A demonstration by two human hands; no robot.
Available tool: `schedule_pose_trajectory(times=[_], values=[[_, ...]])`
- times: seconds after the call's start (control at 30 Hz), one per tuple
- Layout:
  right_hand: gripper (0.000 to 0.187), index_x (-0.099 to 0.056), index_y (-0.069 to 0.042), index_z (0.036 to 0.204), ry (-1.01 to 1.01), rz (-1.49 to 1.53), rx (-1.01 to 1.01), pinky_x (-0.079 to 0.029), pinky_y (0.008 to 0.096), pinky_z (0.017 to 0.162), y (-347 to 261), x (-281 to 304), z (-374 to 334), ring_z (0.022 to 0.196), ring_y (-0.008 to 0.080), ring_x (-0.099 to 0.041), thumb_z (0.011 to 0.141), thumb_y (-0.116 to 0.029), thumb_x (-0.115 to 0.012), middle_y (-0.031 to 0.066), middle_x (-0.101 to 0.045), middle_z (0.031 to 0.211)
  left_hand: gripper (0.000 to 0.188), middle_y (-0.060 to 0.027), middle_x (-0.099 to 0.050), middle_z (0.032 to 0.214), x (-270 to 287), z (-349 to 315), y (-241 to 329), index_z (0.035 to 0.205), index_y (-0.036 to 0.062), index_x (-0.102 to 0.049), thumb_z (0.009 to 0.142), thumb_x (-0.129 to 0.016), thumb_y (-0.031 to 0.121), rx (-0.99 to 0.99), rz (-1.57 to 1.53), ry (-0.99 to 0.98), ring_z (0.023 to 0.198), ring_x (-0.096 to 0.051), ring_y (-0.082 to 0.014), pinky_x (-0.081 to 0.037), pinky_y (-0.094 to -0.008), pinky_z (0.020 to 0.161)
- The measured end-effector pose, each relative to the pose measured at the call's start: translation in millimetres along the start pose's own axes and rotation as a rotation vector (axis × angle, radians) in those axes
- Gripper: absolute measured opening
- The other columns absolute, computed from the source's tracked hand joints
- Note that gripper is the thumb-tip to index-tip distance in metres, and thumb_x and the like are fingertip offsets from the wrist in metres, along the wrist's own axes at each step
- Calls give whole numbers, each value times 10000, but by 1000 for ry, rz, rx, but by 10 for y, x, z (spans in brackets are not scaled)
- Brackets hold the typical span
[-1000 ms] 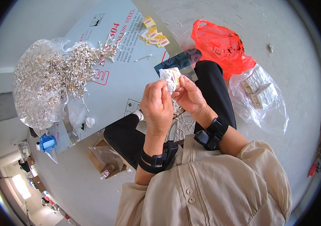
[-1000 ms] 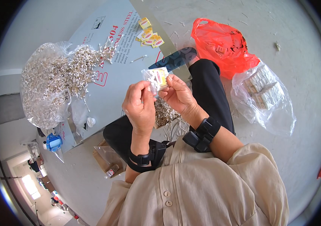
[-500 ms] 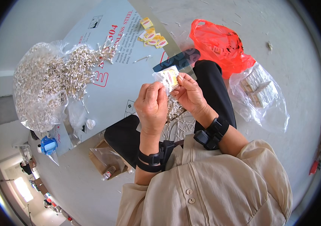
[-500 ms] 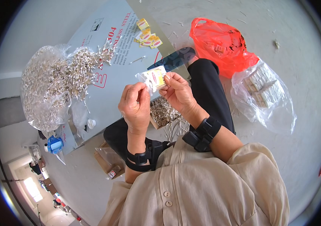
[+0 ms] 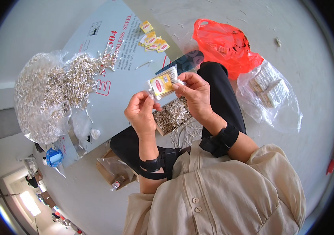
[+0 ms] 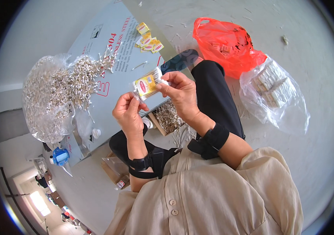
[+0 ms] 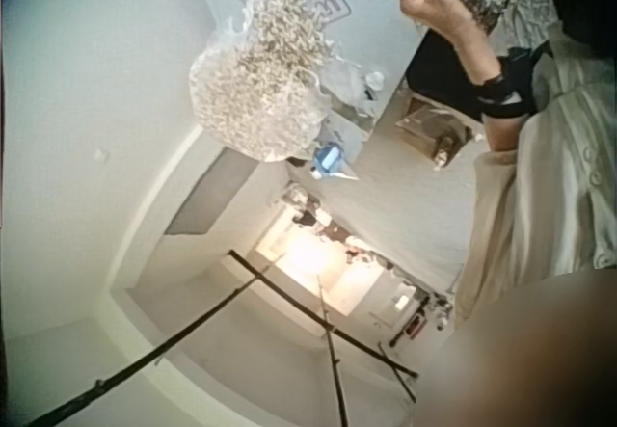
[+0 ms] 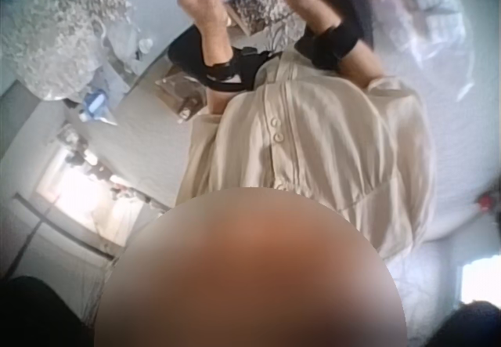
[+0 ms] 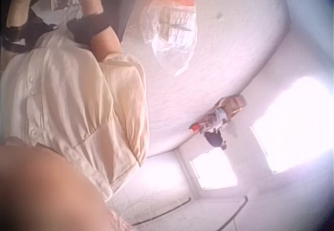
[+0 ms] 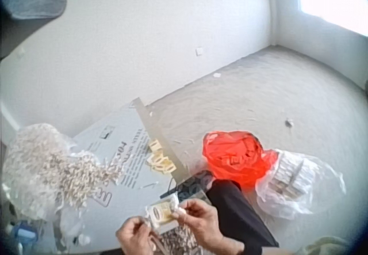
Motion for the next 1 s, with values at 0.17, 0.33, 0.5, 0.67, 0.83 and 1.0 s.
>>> schedule_pose_trajectory(times=[0.17,0.33,0.5,0.67,0.83,1.0], values=[[178,-606,-14,904,-38,-281,236,-457,207,628,-229,-224,-102,691,64,-533,787,20,-736,1,-571,816,67,-81,-626,726,107,7,-241,907,-25,-606,875,-631,28,182,-345,-48,543,-561,-124,-485,-276,475],[232,-590,-30,910,-154,-714,569,-493,270,609,-573,-510,-260,703,147,-576,737,58,-718,49,-568,847,99,-75,-636,768,77,-10,-380,965,5,-610,876,-611,47,275,-574,-150,537,-512,-111,-456,-275,472],[263,-593,-32,909,-214,-772,713,-520,318,617,-615,-573,-331,742,235,-611,698,48,-729,83,-569,879,171,-49,-637,776,72,-8,-424,1015,-2,-636,860,-574,34,291,-664,-91,522,-461,-64,-420,-226,466],[282,-626,-42,913,-253,-830,854,-505,283,602,-633,-643,-392,716,215,-618,684,23,-777,93,-600,878,191,-28,-626,763,115,7,-438,1001,-2,-648,840,-550,32,233,-673,-112,516,-431,-33,-399,-195,463],[291,-624,-45,910,-245,-809,820,-504,282,595,-613,-604,-391,714,221,-623,677,8,-791,100,-605,879,194,-13,-605,731,107,14,-415,980,-5,-648,829,-532,30,223,-658,-117,505,-415,-28,-397,-192,462],[294,-616,-42,898,-251,-822,852,-504,280,594,-637,-633,-422,709,224,-628,672,0,-800,104,-609,875,157,3,-582,698,128,-2,-461,931,7,-643,820,-534,30,238,-670,-52,497,-407,-26,-376,-189,450]])
Point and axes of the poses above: each hand's wrist, its own z-axis towards the middle knuckle, its own x-axis out of the back of the hand, y = z × x, the point moved 6 cm from there along z, towards the middle knuckle
